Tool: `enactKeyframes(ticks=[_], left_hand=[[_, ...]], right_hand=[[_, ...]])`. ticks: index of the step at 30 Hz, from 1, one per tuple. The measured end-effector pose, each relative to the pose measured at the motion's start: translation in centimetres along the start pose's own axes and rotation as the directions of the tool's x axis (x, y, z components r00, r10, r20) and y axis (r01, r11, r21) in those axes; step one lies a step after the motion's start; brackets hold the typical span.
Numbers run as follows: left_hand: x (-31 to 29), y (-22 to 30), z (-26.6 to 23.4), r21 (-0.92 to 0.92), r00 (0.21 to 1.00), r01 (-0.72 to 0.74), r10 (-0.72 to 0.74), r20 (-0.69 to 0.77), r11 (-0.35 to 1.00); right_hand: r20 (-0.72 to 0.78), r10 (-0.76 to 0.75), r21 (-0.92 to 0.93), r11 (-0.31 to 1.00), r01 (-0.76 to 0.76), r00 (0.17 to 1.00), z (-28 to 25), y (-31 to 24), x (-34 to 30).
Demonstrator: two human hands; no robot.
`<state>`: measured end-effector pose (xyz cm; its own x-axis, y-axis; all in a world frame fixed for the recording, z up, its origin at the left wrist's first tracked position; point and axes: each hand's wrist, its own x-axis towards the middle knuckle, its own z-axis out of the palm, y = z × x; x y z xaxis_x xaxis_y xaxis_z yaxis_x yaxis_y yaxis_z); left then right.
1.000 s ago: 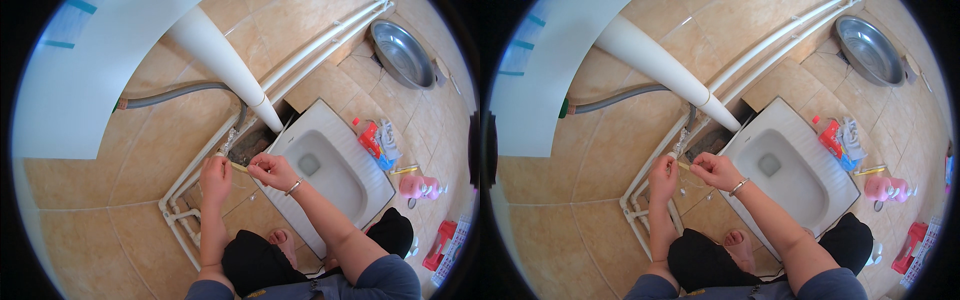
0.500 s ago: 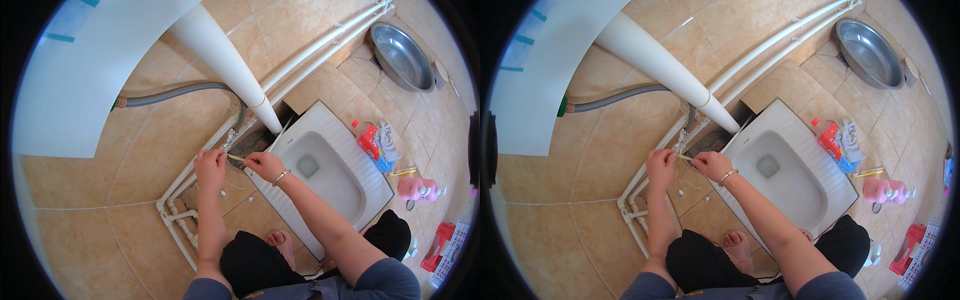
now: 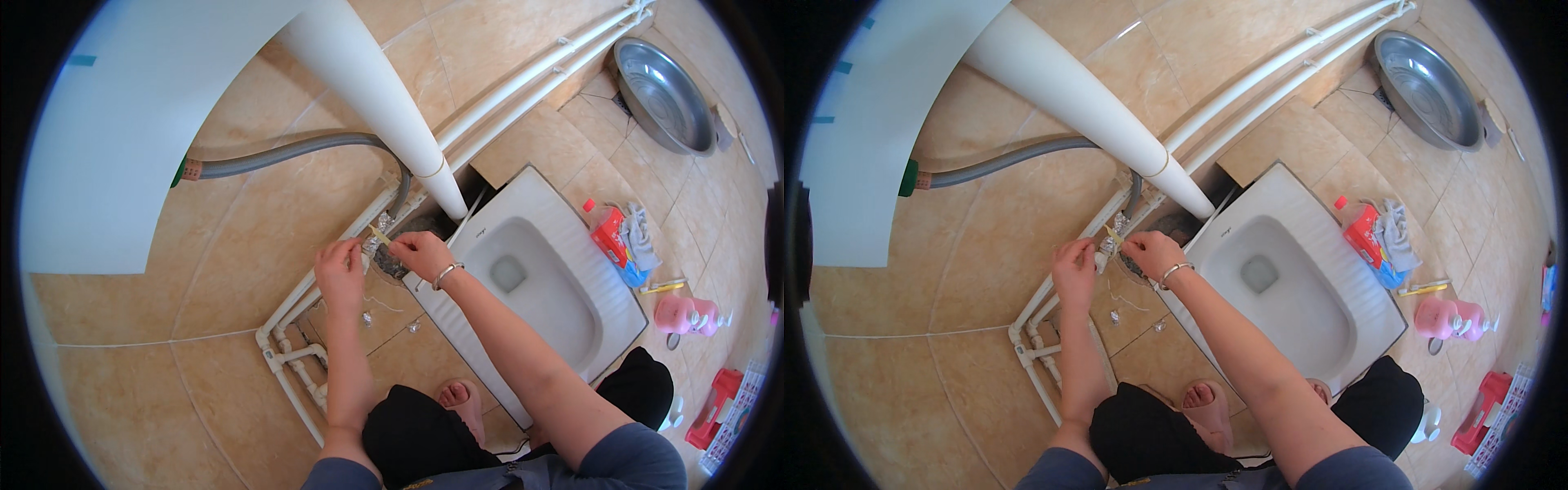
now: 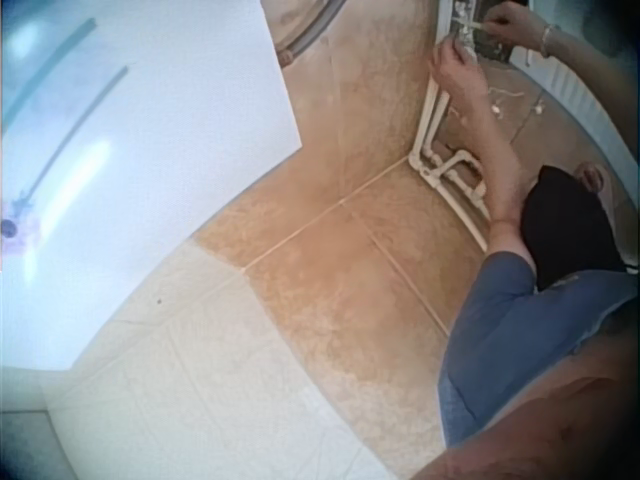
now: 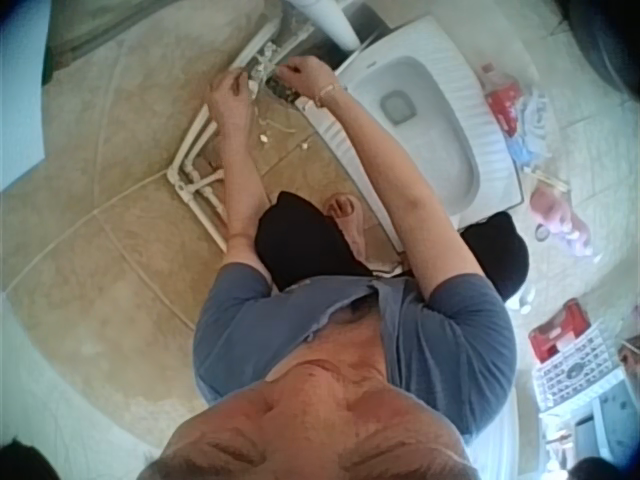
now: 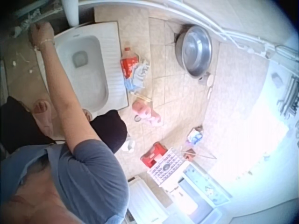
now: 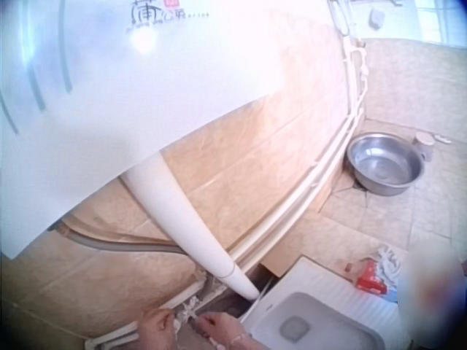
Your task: The person applies yellow sealing tape to a pipe joint on the wall and later wraps a different pipe joint near the floor with a piece of foil.
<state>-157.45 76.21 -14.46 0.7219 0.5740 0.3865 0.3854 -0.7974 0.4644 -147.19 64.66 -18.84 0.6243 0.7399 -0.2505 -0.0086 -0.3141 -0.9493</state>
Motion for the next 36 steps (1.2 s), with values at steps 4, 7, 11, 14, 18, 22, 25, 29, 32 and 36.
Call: enactKeyframes(ticks=[4,7,11,14,18,22,25,29,32,36], left_hand=[[-0.4,0.9,0.6,0.120,0.996,-0.069,0.060,0.072,0.990],[-0.3,1.1,0.9,0.177,0.995,-0.083,0.070,0.076,0.981],[0.2,1.3,1.4,0.252,0.994,-0.082,0.061,0.089,0.964],[0.7,1.4,1.7,0.321,0.989,-0.108,0.067,0.135,0.941],[1.0,1.6,2.1,0.235,0.989,0.039,-0.072,0.132,0.971],[1.2,1.6,1.9,0.300,0.966,0.113,-0.175,0.190,0.947],[1.3,1.5,1.9,0.353,0.975,-0.002,-0.077,0.209,0.936],[1.4,1.4,2.2,0.355,0.974,-0.089,0.008,0.225,0.931],[1.6,1.1,2.6,0.379,0.963,-0.146,0.043,0.267,0.914],[1.8,1.5,2.7,0.399,0.958,-0.174,0.061,0.280,0.900]], right_hand=[[0.008,0.075,0.016,0.997,-0.075,0.997,0.4,-0.6,0.8],[0.004,0.077,0.060,0.995,-0.077,0.997,0.8,-0.3,1.1],[-0.058,-0.017,0.096,0.995,0.023,0.998,1.4,0.3,1.7],[-0.047,0.035,0.084,0.996,-0.031,0.998,1.2,0.5,2.0],[-0.012,0.035,0.060,0.998,-0.034,0.999,0.5,0.8,1.6],[0.020,0.026,0.023,0.999,-0.027,0.999,0.3,1.1,1.1],[0.020,-0.014,-0.064,0.998,0.015,1.000,0.2,1.0,1.0],[0.019,-0.037,-0.171,0.984,0.040,0.999,0.1,1.0,1.0],[0.002,-0.012,-0.207,0.978,0.012,1.000,0.2,1.6,1.1],[-0.042,-0.002,-0.255,0.967,-0.008,0.999,0.7,2.1,1.5]])
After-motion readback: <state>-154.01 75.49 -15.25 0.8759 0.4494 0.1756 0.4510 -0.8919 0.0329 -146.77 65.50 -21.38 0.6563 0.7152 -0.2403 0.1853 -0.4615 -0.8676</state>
